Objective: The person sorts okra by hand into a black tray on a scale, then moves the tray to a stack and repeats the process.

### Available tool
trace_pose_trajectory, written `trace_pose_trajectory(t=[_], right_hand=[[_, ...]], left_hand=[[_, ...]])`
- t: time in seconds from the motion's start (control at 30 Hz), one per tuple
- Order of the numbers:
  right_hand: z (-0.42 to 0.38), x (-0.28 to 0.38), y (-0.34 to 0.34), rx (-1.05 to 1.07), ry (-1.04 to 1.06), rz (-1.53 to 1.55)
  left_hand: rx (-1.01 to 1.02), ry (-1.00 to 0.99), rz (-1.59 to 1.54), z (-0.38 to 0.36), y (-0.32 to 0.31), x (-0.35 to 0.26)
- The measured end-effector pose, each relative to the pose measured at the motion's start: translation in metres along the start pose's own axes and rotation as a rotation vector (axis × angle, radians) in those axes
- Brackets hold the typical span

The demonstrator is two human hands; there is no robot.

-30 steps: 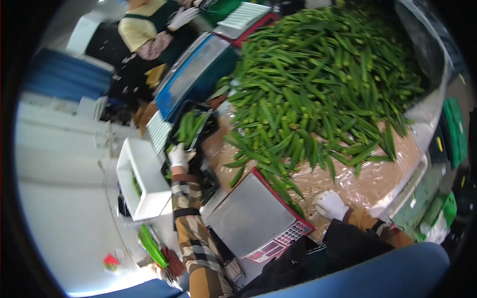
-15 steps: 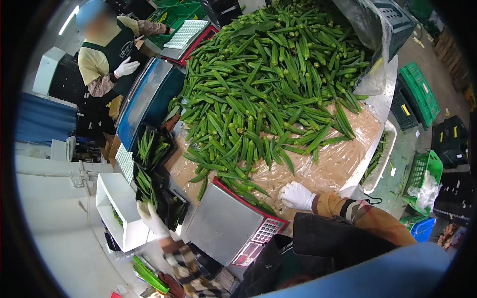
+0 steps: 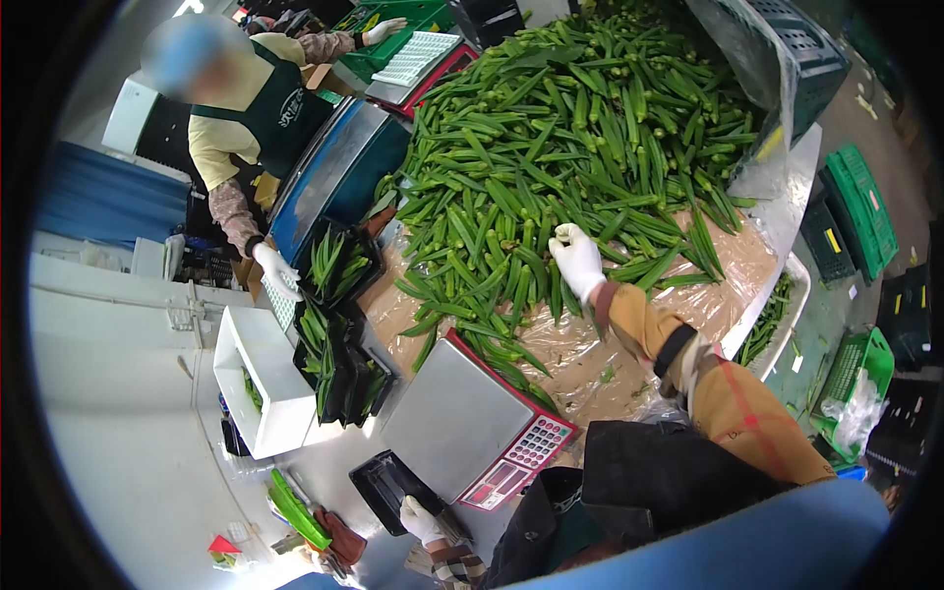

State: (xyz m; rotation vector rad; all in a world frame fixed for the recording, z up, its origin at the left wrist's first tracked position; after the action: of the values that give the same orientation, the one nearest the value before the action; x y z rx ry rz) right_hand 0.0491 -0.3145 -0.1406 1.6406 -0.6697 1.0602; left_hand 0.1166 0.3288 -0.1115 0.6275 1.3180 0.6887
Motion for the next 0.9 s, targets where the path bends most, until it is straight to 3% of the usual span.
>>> trace_pose_trajectory(t=[0.03, 0.1, 0.23, 0.3, 0.33, 0.37, 0.43, 0.5, 0.57, 0.63, 0.7, 0.77, 0.87, 0.9], right_hand=[[0.016, 0.002, -0.008, 0.124, -0.136, -0.060], [0.024, 0.012, -0.015, 0.073, -0.118, -0.332], [0.036, 0.015, -0.013, 0.198, -0.141, -0.170], [0.025, 0.030, 0.005, 0.091, -0.164, -0.234], [0.020, 0.026, 0.006, -0.044, 0.002, -0.266], [0.012, 0.027, 0.008, -0.031, 0.066, -0.268], [-0.003, 0.036, 0.018, -0.006, 0.198, -0.273], [-0.016, 0.045, 0.016, 0.177, 0.247, -0.463], [-0.024, 0.037, -0.002, 0.180, 0.332, -0.560], [-0.023, 0.029, -0.010, 0.263, 0.244, -0.437], [-0.021, 0.025, -0.010, 0.290, 0.184, -0.332], [-0.022, 0.019, -0.005, 0.302, 0.196, -0.096], [-0.022, -0.013, 0.014, 0.303, 0.156, 0.344], [-0.029, 0.003, 0.055, 0.407, 0.156, 0.339]], left_hand=[[0.044, 0.102, -0.023, 0.003, 0.003, 0.000], [0.043, 0.229, -0.158, 0.007, 0.004, 0.007], [-0.118, 0.378, -0.508, 0.006, 0.009, 0.015], [-0.264, 0.425, -0.633, 0.008, 0.014, -0.007], [-0.375, 0.427, -0.692, 0.007, 0.016, -0.035], [-0.485, 0.428, -0.750, 0.006, 0.017, -0.048], [-0.575, 0.269, -0.369, 0.007, 0.025, -0.045], [-0.582, 0.085, -0.106, 0.005, 0.027, -0.095], [-0.479, -0.100, 0.005, 0.002, 0.015, -0.116], [-0.268, -0.277, -0.024, -0.008, -0.006, -0.150], [-0.096, -0.330, -0.111, -0.025, -0.033, -0.173], [0.119, -0.529, 0.175, -0.039, -0.045, -0.189], [0.180, -0.499, 0.136, -0.060, -0.057, -0.204], [0.203, -0.538, 0.135, -0.064, -0.058, -0.209]])
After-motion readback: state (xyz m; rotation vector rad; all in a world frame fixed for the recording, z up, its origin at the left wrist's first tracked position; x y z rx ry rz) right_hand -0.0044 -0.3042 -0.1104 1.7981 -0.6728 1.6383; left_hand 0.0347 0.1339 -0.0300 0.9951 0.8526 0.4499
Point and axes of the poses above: each hand's wrist, its own z-axis towards the middle knuckle, its own y-axis out of the back of the hand, x = y × z, the point moved 2 cm from there along z, towards the middle knuckle, and after that the axes turned 6 degrees about -z, right-handed, at the moved point
